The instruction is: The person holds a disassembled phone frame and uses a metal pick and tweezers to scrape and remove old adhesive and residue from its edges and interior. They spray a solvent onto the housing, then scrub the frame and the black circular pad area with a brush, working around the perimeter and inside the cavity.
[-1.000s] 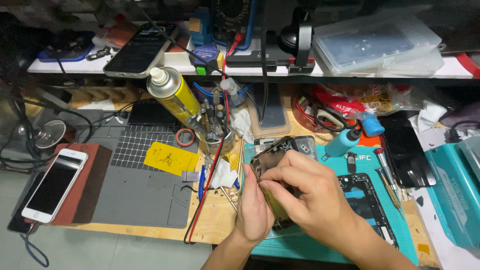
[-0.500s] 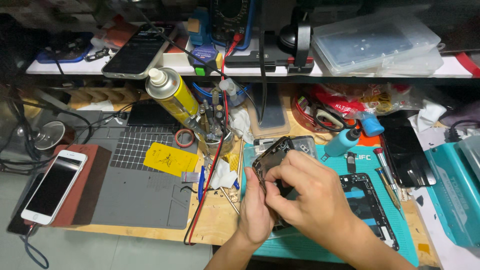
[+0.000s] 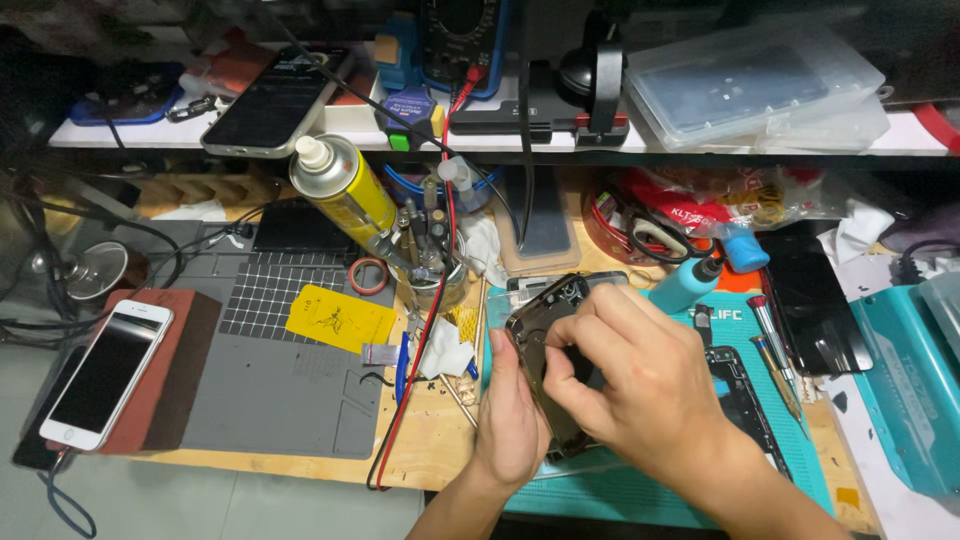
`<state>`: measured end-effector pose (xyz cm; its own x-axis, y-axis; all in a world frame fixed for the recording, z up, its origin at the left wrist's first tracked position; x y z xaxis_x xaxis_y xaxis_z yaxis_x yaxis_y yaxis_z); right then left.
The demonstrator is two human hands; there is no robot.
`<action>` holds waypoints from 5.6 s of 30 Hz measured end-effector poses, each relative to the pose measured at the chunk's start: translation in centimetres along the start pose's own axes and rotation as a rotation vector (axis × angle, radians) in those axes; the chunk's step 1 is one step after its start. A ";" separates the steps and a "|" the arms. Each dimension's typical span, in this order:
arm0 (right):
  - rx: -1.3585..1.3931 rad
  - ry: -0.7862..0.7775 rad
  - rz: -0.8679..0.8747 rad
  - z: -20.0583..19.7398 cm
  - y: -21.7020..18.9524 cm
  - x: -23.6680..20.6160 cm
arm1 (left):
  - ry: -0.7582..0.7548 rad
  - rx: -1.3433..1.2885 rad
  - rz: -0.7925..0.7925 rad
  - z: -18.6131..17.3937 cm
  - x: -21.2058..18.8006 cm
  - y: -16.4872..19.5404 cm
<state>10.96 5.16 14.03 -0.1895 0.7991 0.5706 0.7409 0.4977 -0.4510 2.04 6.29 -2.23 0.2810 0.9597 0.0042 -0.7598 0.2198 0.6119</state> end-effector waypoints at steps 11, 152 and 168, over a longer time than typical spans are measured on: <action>-0.116 0.003 -0.141 0.1 -0.1 -0.1 | -0.076 -0.097 -0.043 1.3 0.2 0.5; 0.334 0.005 0.163 1.2 2.7 -1.0 | 0.011 0.478 0.032 -2.7 0.5 -2.4; 0.370 -0.056 0.209 1.8 3.8 -0.5 | -0.053 0.591 0.215 1.4 2.1 1.1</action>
<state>12.71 7.21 10.83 -0.1016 0.9075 0.4075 0.4880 0.4024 -0.7746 2.63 8.32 -0.44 0.1980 0.9583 0.2060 -0.3544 -0.1260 0.9266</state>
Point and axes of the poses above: each hand's wrist, its own x-axis towards the middle knuckle, its own z-axis out of the palm, y = z × x, the point moved 6 cm from there along x, towards the middle knuckle, and after that the axes turned 3 degrees about z, right-handed, at the moved point
